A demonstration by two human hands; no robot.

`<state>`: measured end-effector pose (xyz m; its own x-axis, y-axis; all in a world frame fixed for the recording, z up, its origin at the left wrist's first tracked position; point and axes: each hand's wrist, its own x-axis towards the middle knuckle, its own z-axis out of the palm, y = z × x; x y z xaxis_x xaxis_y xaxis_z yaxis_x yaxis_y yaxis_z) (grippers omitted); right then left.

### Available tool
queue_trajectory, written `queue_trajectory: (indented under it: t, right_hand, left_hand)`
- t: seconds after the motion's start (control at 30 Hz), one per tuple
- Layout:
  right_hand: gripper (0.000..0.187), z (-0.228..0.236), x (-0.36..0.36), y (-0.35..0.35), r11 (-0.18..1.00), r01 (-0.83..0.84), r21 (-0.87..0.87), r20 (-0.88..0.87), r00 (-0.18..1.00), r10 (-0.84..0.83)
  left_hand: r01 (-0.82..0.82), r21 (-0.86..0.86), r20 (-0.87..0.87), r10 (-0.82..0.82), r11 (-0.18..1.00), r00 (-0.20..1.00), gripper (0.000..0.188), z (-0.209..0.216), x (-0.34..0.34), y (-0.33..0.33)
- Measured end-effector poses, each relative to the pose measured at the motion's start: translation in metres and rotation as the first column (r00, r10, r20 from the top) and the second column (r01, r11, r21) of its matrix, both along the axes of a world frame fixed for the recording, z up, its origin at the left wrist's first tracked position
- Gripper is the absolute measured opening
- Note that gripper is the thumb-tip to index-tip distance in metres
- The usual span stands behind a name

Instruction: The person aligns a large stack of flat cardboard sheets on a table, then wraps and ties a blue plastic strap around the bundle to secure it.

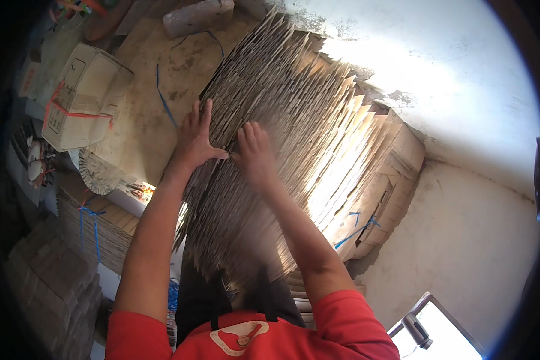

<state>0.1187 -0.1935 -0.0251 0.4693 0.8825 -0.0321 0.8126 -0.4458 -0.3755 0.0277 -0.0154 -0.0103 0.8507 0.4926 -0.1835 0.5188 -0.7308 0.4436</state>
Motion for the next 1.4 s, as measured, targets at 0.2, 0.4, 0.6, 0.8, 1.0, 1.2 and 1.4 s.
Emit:
queue_trajectory:
  t: [0.2,0.4,0.6,0.8,1.0,1.2,1.4]
  right_hand:
    - [0.072,0.024,-0.006,0.060,0.972,-0.049,0.230,0.022,0.999,0.046]
    - [0.067,-0.003,0.048,0.114,0.997,0.019,0.078,0.151,0.988,-0.031]
    - [0.069,-0.014,0.051,0.103,0.998,-0.007,-0.055,0.107,0.994,0.013]
    - [0.073,-0.010,0.049,0.110,0.998,-0.001,-0.058,0.106,0.994,0.007]
    - [0.072,-0.010,0.051,0.107,0.999,-0.017,-0.050,0.100,0.995,0.022]
    - [0.074,-0.011,0.053,0.105,1.000,0.004,0.001,0.060,0.998,-0.004]
    - [0.074,-0.012,0.052,0.104,0.999,-0.007,-0.033,0.094,0.995,0.010]
  left_hand:
    - [-0.025,0.081,-0.038,0.028,0.996,0.999,0.140,-0.026,-0.010,0.002]
    - [0.056,-0.027,0.061,-0.054,0.998,0.997,0.136,-0.019,-0.005,0.001]
    - [-0.036,-0.480,0.289,0.197,0.876,0.937,0.112,-0.024,-0.011,0.025]
    - [-0.120,-0.660,0.197,0.324,0.742,0.925,0.070,-0.012,-0.008,0.067]
    - [-0.153,-0.607,0.184,0.325,0.780,0.928,0.071,-0.030,-0.017,0.091]
    - [-0.107,-0.248,0.234,0.167,0.963,0.958,0.072,-0.033,-0.010,0.079]
    - [-0.227,-0.466,0.262,0.379,0.855,0.887,0.072,-0.050,-0.018,0.109]
